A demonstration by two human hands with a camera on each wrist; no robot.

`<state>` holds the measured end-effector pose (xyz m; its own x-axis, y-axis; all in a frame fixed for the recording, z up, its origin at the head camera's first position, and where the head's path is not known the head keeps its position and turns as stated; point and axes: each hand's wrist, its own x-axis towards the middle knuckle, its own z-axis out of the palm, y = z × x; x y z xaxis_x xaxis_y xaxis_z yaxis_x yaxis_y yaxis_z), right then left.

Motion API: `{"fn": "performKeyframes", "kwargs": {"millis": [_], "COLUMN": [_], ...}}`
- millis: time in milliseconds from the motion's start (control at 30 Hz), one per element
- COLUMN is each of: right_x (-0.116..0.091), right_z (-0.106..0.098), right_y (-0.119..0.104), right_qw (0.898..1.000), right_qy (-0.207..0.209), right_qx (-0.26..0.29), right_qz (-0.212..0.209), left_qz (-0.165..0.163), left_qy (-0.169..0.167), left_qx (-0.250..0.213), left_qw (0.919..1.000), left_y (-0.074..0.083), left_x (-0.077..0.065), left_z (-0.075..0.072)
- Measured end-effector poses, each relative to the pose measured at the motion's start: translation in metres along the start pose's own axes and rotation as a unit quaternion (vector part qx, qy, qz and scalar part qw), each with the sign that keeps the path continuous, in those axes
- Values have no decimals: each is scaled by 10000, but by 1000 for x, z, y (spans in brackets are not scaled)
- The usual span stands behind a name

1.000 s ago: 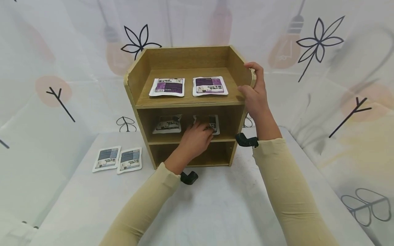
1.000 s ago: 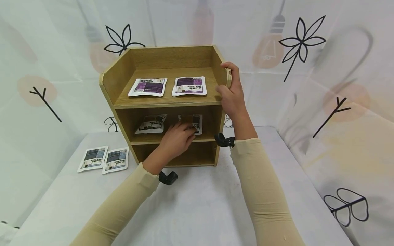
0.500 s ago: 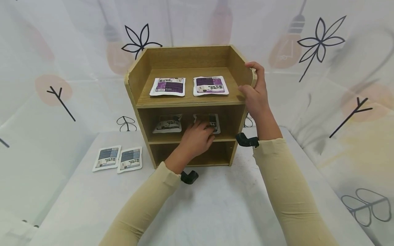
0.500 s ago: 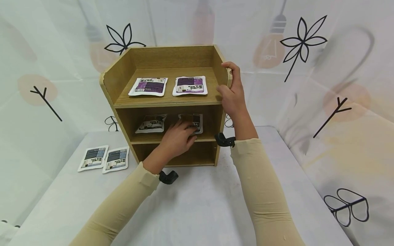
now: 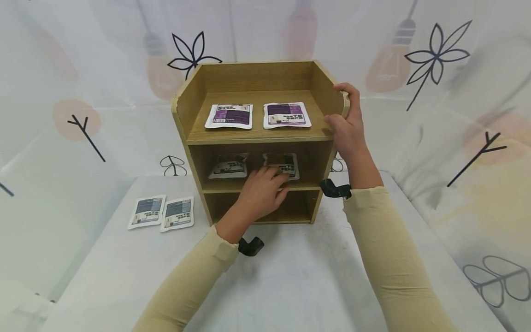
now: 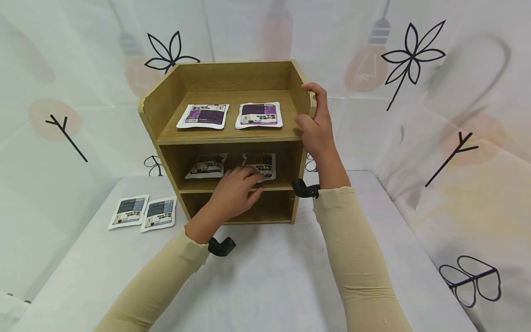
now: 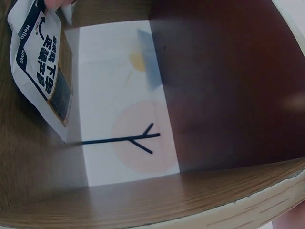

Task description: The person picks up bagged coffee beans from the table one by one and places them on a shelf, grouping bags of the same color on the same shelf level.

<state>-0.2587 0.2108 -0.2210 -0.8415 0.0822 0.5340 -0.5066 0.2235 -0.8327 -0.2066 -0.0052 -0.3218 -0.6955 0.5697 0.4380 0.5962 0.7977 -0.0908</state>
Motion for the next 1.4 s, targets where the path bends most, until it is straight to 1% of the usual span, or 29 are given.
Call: {"fn": "performKeyframes", "kwargs": {"millis": [133, 267, 500, 567, 767, 867, 1067, 1400], "right_x": [-1, -2, -2, -2, -1, 0, -1, 0], "right_z": [0, 0, 0, 0, 1, 1, 0, 0], "right_y": [0, -1, -2, -2, -2, -2, -2, 0], "right_qw": [10000, 10000, 9999, 9999, 10000, 10000, 10000, 10000], "right_qy": [13, 32, 38, 41, 26, 21, 9, 18], "right_qx": [-55, -67, -109, -114, -58, -65, -47, 88], "right_qz": [42, 52, 69, 69, 36, 44, 25, 6], "left_qz": [65, 44, -127, -157, -49, -39, -114, -313], "left_qy": [135, 157, -57, -87, 39, 51, 94, -10], "left_qx": [-21, -80, -250, -293, -305, -265, -397, -594], "left_qw": [9999, 9998, 9996, 9994, 9995, 9996, 9991, 9977], "left_y": [0, 0, -1, -2, -6, -9, -14, -21], "left_x": [-5, -10, -18, -21, -31, -37, -47, -62], "left_z": [-3, -8, -22, -23, -26, -27, -34, -39]}}
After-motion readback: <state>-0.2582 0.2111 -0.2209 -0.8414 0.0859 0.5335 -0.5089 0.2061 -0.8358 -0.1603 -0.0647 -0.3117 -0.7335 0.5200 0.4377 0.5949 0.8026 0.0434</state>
